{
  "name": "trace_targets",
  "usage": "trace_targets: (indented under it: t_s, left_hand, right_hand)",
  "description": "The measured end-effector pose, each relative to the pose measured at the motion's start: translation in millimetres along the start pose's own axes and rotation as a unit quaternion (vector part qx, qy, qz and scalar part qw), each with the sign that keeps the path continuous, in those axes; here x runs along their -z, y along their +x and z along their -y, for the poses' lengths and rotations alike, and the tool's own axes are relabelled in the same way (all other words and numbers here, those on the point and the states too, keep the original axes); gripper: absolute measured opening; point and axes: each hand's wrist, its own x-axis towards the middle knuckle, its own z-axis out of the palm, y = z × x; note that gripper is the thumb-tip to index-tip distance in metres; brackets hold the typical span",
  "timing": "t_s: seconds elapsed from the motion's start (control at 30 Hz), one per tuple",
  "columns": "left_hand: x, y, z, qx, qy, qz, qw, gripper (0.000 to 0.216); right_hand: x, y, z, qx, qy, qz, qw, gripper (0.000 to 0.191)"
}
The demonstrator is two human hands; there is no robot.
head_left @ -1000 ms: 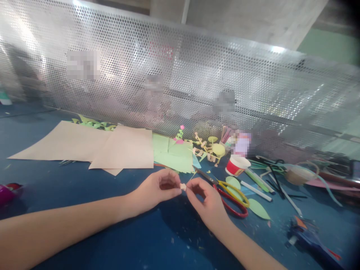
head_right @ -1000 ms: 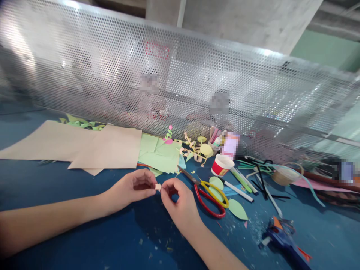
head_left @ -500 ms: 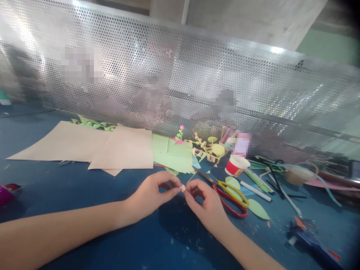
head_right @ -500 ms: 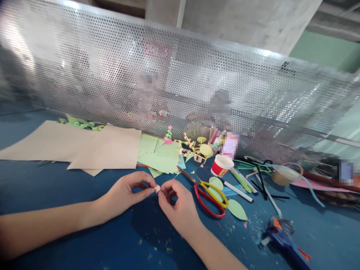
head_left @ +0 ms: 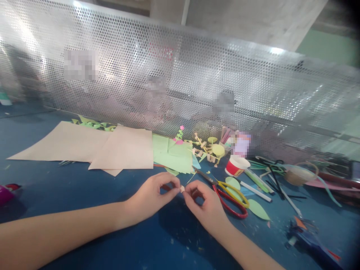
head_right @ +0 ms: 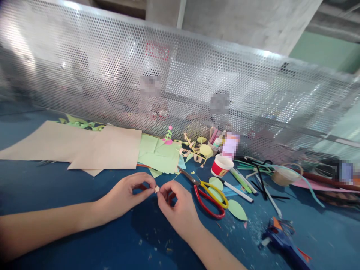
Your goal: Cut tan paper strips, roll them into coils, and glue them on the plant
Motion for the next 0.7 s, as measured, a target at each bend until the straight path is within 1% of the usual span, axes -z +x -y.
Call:
trace_targets:
  t_s: [0.17,0.23,0.3,0.37,0.47,0.57,0.7]
  left_hand:
    - [1,2,-2,-0.010,0.031,0.022,0.999,0.008]
    - [1,2,0,-0.004,0.023,0.025,0.999,0.008]
    - [0,3,2,0.013,-0.017,0.028,0.999,0.007]
    - [-2,3,5,0.028,-0.084,0.031,0.996,0.006]
    - [-4,4,8,0.025,-0.166,0.026,0.985,0.010]
    - [-5,4,9,0.023,-0.185,0.019,0.982,0.010]
    - [-4,3,8,0.032,-0.191,0.032,0.981,0.008]
  right_hand:
    - [0,-1,1,0.014,-0.022,0.003,1.000,0.006]
    - [0,0,0,0.020,-0.027,-0.002,0.999,0.006]
    - [-1,0,-1,0.019,-0.033,-0.011,0.999,0.005]
    - [-1,0,-2,0.018,-0.045,-0.024,0.999,0.005]
    - [-1,0,-1,0.021,-0.063,-0.037,0.997,0.006]
    - [0,-2,0,0.026,-0.070,-0.035,0.997,0.006]
    - [0,-2,1,0.030,-0.077,-0.033,0.996,0.006]
